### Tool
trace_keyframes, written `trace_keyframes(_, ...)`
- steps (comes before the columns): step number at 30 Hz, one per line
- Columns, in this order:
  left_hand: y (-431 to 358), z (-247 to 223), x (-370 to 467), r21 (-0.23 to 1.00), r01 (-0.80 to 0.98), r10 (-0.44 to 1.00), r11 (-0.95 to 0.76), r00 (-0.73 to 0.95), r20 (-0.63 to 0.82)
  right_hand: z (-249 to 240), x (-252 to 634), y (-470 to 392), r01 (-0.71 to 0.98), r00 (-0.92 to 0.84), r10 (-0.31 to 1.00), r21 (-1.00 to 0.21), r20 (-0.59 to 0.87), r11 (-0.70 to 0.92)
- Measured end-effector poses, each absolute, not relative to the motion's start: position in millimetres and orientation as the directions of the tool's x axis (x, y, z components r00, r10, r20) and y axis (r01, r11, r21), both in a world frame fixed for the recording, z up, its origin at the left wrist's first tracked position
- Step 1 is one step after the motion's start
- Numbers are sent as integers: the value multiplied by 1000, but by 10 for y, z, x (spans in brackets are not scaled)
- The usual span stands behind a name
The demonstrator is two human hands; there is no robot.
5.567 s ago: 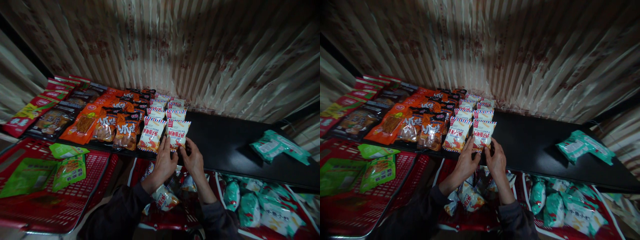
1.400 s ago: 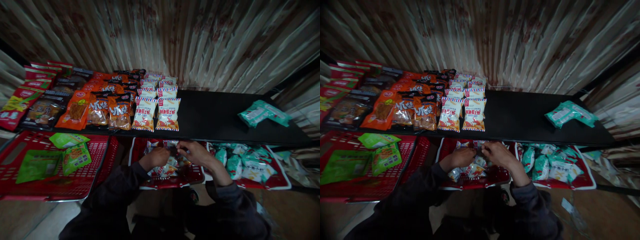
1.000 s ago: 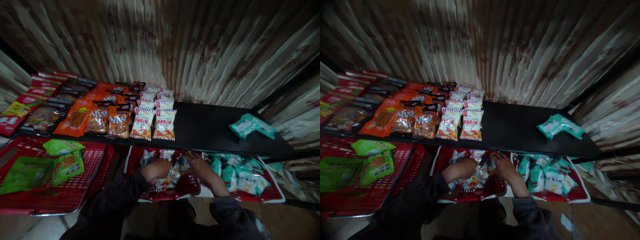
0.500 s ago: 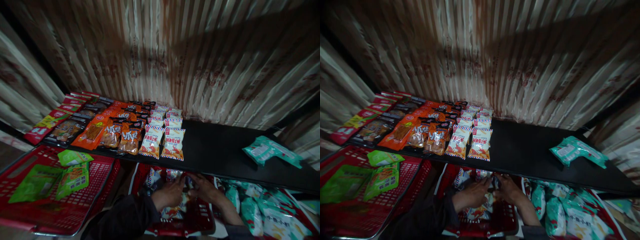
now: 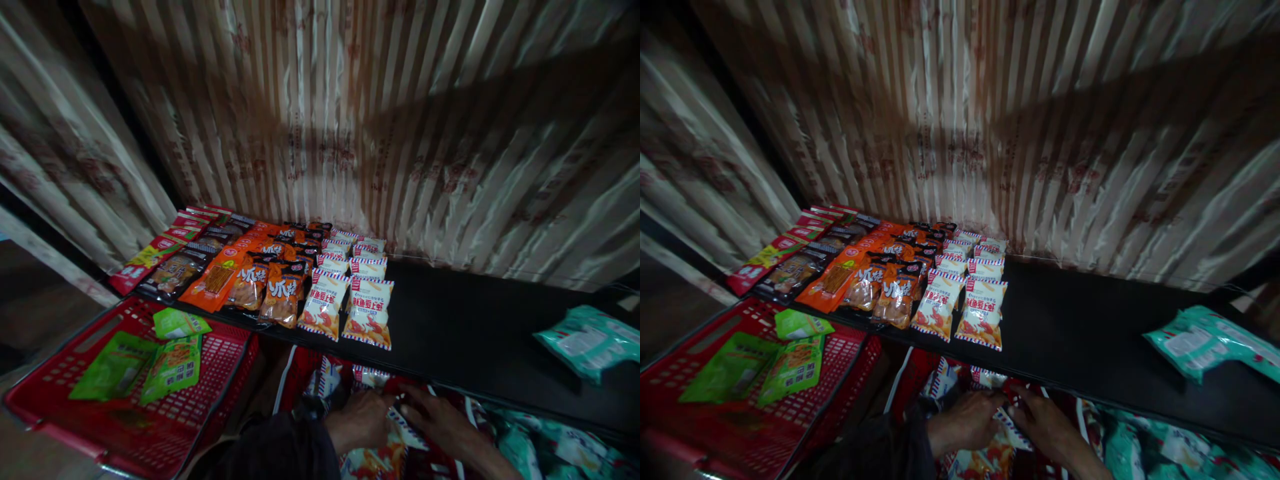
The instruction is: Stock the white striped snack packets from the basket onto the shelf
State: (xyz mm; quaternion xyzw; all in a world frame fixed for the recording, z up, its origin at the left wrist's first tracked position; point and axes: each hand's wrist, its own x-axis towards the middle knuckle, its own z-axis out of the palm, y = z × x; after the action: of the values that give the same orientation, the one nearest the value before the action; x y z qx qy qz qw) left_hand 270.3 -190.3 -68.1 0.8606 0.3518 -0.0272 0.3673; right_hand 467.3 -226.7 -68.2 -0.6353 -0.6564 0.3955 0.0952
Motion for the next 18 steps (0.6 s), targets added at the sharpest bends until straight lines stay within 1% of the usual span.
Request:
trace_keyframes(2, -1829, -622, 2682, 582, 620, 547, -526, 771, -328, -581, 4673, -2251, 743, -185, 897, -655, -401, -139)
trace_keyframes(4, -1723, -506, 2637, 565, 627, 537, -536, 770, -345, -427, 4664, -2225, 702, -188, 890, -690, -416, -175)
trace_keyframes(5, -1664, -434, 2606, 571, 617, 544, -541, 775, -323, -340, 4657, -2211, 667, -198, 886, -720, -420, -192)
trace_keyframes(7, -1548, -279, 2532, 601, 573, 566, -558, 792, -230, -169, 4639, -2191, 574, -211, 894, -790, -396, -215)
trace_keyframes(10, -1416, -68, 2406, 613, 603, 588, -511, 765, -263, 14, 4588, -2194, 444, -265, 869, -853, -418, -275)
trace_keyframes(11, -1386, -12, 2364, 636, 585, 595, -503, 768, -237, 49, 4563, -2203, 402, -295, 861, -872, -414, -281)
trace_keyframes(12, -1361, 37, 2324, 693, 532, 583, -486, 788, -196, 72, 4535, -2213, 355, -318, 856, -889, -407, -291)
trace_keyframes(13, -1340, 77, 2286, 771, 469, 572, -431, 803, -168, 84, 4506, -2221, 306, -340, 853, -904, -396, -298)
trace_keyframes(15, -1305, 136, 2226, 893, 349, 601, -283, 790, -119, 90, 4450, -2229, 216, -353, 880, -943, -318, -254)
trace_keyframes(16, -1291, 160, 2206, 925, 301, 634, -230, 768, -92, 90, 4427, -2227, 189, -332, 902, -956, -277, -224)
trace_keyframes(18, -1269, 204, 2191, 969, 222, 671, -109, 736, -93, 89, 4391, -2213, 165, -293, 931, -970, -219, -177)
